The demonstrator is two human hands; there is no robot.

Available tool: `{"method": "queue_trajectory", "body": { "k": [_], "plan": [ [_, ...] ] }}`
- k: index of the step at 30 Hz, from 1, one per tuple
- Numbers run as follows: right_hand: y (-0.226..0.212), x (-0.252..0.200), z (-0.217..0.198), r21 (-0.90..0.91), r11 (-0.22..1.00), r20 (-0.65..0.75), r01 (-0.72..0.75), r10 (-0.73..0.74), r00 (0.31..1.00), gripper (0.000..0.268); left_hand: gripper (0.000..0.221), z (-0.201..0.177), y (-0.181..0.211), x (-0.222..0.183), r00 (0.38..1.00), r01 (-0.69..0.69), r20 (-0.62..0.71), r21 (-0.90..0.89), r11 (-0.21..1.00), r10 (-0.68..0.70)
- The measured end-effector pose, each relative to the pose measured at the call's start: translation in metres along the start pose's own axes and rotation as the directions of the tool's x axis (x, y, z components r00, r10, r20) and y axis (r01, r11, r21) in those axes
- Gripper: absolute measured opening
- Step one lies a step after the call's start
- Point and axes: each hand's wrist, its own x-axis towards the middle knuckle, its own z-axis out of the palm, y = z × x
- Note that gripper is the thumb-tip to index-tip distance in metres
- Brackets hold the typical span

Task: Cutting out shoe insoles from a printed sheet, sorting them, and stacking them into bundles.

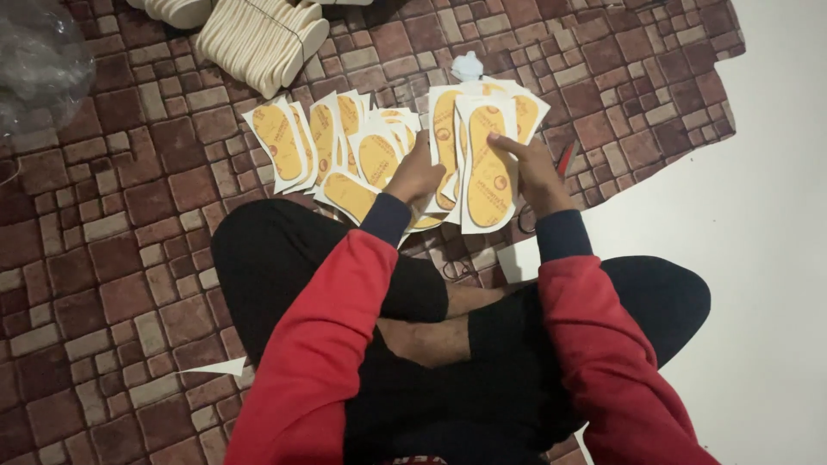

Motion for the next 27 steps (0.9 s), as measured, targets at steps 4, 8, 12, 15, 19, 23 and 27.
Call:
{"method": "queue_trajectory", "body": {
  "k": [4,8,12,15,19,23,27],
  "plan": [
    [0.014,0.004,-0.009,0.067,0.996,-0.068,-0.063,0.068,0.995,0.059,0.095,0.016,-0.022,0.020,0.996,-0.047,0.083,0.088,0.995,0.040],
    [0.023,0.003,-0.013,0.138,0.986,-0.131,-0.098,0.116,0.985,0.065,0.099,0.022,-0.026,0.019,0.979,-0.145,0.152,0.067,0.987,0.134],
    [0.023,0.000,-0.011,0.172,0.983,-0.073,-0.064,0.078,0.994,0.067,0.095,0.009,-0.033,0.005,0.955,-0.226,0.174,-0.094,0.970,0.240],
    [0.010,-0.011,-0.009,0.108,0.994,0.005,-0.002,0.001,1.000,0.066,0.090,0.003,-0.005,-0.023,0.902,-0.368,0.166,-0.185,0.911,0.398],
    [-0.002,-0.027,-0.004,0.091,0.994,0.030,0.054,-0.057,0.998,0.058,0.101,0.013,-0.032,0.007,0.861,-0.443,0.148,-0.255,0.860,0.487],
    [0.010,-0.005,-0.016,0.139,0.987,-0.010,0.082,-0.082,0.997,0.056,0.099,0.016,-0.035,0.016,0.860,-0.440,0.132,-0.298,0.847,0.493],
    [0.013,0.006,-0.026,0.211,0.977,-0.094,0.043,-0.024,0.995,0.060,0.097,0.016,-0.025,0.016,0.871,-0.393,0.141,-0.373,0.840,0.470]
  ]
}}
